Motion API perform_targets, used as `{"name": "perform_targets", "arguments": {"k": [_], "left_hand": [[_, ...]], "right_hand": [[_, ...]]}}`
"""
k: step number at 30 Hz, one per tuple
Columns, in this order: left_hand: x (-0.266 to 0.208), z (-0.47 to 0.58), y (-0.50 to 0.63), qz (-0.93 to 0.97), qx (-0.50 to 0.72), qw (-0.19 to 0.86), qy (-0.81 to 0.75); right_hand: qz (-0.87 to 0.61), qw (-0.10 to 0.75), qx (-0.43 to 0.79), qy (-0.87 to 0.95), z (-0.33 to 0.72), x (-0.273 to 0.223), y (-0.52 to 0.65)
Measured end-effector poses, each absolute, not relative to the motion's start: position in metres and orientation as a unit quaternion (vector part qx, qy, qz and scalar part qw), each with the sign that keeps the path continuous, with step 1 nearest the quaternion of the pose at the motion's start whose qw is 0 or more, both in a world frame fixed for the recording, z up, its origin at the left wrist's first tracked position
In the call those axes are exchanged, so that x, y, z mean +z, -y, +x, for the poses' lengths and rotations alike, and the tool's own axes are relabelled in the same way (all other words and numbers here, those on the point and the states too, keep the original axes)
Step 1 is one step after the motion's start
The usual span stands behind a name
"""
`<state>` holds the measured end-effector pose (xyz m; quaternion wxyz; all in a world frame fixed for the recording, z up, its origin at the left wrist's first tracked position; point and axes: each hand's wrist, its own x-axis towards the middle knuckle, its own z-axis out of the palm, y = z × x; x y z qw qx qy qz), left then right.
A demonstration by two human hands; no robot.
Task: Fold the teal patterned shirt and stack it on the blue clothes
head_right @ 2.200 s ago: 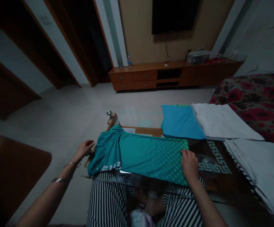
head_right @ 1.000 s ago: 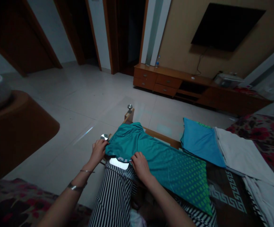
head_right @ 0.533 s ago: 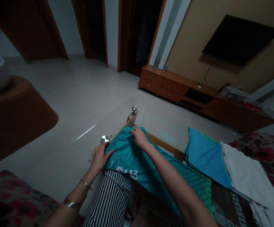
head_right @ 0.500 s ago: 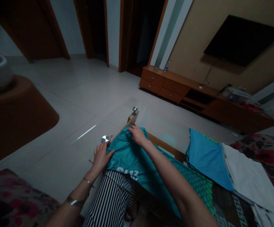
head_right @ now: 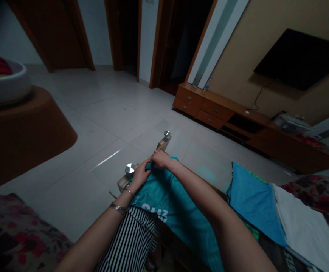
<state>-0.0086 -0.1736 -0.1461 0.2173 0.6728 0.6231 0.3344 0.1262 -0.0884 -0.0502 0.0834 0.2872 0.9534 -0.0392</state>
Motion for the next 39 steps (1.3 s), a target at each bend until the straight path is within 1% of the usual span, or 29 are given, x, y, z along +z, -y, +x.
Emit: {"name": "perform_targets", "arguments": {"k": [3, 7, 11, 16, 18, 21, 23, 27, 29, 31, 35, 37, 39], "left_hand": [[-0.150, -0.007, 0.182, 0.683, 0.375, 0.199, -0.594], [-0.147, -0.007, 0.190, 0.673, 0.401, 0.196, -0.589], [-0.144, -0.004, 0.188, 0.669, 0.387, 0.186, -0.606], [-0.148, -0.001, 0.184, 0.676, 0.371, 0.172, -0.613], [-0.149, 0.000, 0.184, 0.678, 0.373, 0.165, -0.612], [-0.149, 0.001, 0.183, 0.677, 0.373, 0.159, -0.614], [-0.149, 0.002, 0.182, 0.678, 0.369, 0.159, -0.615], [-0.149, 0.003, 0.179, 0.680, 0.366, 0.156, -0.616], [-0.150, 0.003, 0.179, 0.680, 0.368, 0.154, -0.616], [-0.150, 0.004, 0.179, 0.680, 0.368, 0.151, -0.616], [-0.149, 0.003, 0.180, 0.680, 0.373, 0.157, -0.612], [-0.147, -0.001, 0.178, 0.679, 0.376, 0.181, -0.604], [-0.145, -0.009, 0.173, 0.668, 0.374, 0.233, -0.599]], "right_hand": [[0.227, 0.136, 0.001, -0.964, 0.144, -0.042, 0.101], [0.264, 0.176, 0.047, -0.947, 0.176, -0.036, 0.129], [0.370, 0.162, 0.079, -0.911, 0.212, -0.034, 0.164], [0.485, 0.104, 0.100, -0.862, 0.250, -0.049, 0.214], [0.538, 0.096, 0.085, -0.833, 0.262, -0.058, 0.237], [0.594, 0.104, 0.017, -0.798, 0.280, -0.070, 0.270], [0.615, 0.079, -0.016, -0.784, 0.292, -0.074, 0.285], [0.622, -0.034, -0.048, -0.781, 0.304, -0.076, 0.294], [0.608, -0.075, -0.055, -0.788, 0.300, -0.078, 0.291], [0.595, -0.089, -0.042, -0.797, 0.290, -0.081, 0.285], [0.573, -0.071, -0.005, -0.817, 0.273, -0.082, 0.263], [0.564, -0.108, -0.012, -0.819, 0.272, -0.075, 0.243], [0.567, -0.180, -0.039, -0.803, 0.273, -0.062, 0.213]]}}
